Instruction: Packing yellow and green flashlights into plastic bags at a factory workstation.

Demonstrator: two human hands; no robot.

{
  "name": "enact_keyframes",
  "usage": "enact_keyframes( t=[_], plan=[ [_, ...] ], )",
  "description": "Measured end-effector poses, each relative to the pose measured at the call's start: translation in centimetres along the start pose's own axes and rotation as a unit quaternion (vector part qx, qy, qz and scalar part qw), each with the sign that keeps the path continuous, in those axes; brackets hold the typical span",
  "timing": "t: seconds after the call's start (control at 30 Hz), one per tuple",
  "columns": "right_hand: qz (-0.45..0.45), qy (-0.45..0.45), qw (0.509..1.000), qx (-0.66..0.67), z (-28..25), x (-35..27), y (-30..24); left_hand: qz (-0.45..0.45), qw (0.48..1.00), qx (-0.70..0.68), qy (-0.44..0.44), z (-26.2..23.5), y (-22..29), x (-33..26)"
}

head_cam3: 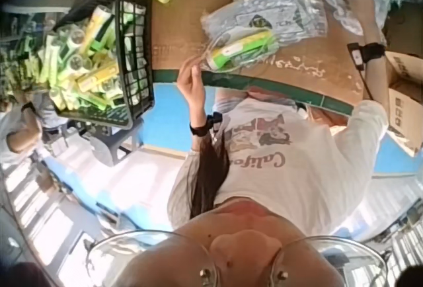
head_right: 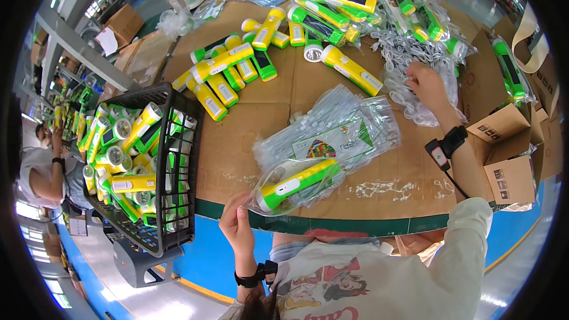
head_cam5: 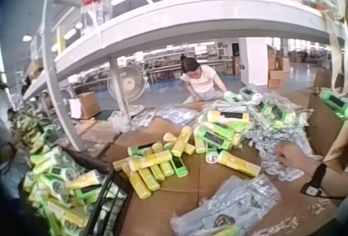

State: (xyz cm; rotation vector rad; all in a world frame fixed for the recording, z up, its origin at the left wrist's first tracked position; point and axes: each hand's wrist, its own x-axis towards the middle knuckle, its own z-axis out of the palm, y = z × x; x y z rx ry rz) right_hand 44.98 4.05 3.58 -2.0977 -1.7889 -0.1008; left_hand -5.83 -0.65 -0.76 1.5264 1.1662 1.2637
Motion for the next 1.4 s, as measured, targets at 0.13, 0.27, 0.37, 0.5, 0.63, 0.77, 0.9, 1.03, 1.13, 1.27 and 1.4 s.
enact_keyframes(
  t=[0.13, 0.27, 0.37, 0.5, 0.63, 0.77, 0.9, 1.03, 1.13, 1.27, 1.4],
  plan=[
    [-0.039, 0.059, 0.991, -0.115, -0.9, -0.1, -0.6, 0.037, 0.999, -0.005, -0.033, 0.0, -0.1, 0.4],
    [-0.014, 0.164, 0.982, -0.088, -3.6, 0.1, -9.1, 0.037, 0.998, 0.016, -0.048, -0.3, -0.2, 0.2],
    [-0.028, 0.161, 0.979, -0.119, -4.0, 0.5, -10.1, 0.034, 0.998, 0.016, -0.051, -0.5, -0.2, 0.3],
    [0.003, 0.092, 0.973, -0.211, 1.1, -0.2, -0.6, 0.026, 0.999, -0.001, -0.033, -0.1, 0.0, 0.2],
    [0.119, -0.145, 0.973, -0.133, 0.8, -0.1, -0.1, 0.014, 0.999, 0.000, -0.030, -0.4, -0.3, 0.1],
    [0.024, -0.121, 0.982, -0.142, 1.4, -0.6, 2.4, 0.013, 1.000, -0.008, -0.027, -0.3, -0.4, 0.2],
    [0.046, -0.049, 0.994, -0.084, 0.4, -0.6, 1.6, 0.006, 1.000, -0.003, -0.027, -0.4, -0.5, 0.2],
    [0.036, 0.019, 0.999, -0.026, -0.5, 0.2, 3.2, 0.007, 0.999, -0.010, -0.035, -0.6, -0.5, 0.5],
    [0.050, -0.025, 0.992, -0.114, -0.3, 1.3, 2.7, 0.008, 0.999, -0.006, -0.040, -0.7, -0.6, 0.5],
    [0.129, -0.208, 0.955, -0.168, 1.5, 5.3, 1.8, -0.013, 0.999, -0.011, -0.031, -0.9, -0.8, 0.3],
    [0.172, -0.303, 0.919, -0.185, 1.4, 7.8, 2.1, -0.008, 1.000, -0.018, -0.021, -0.5, -0.7, 0.2]
  ],
)
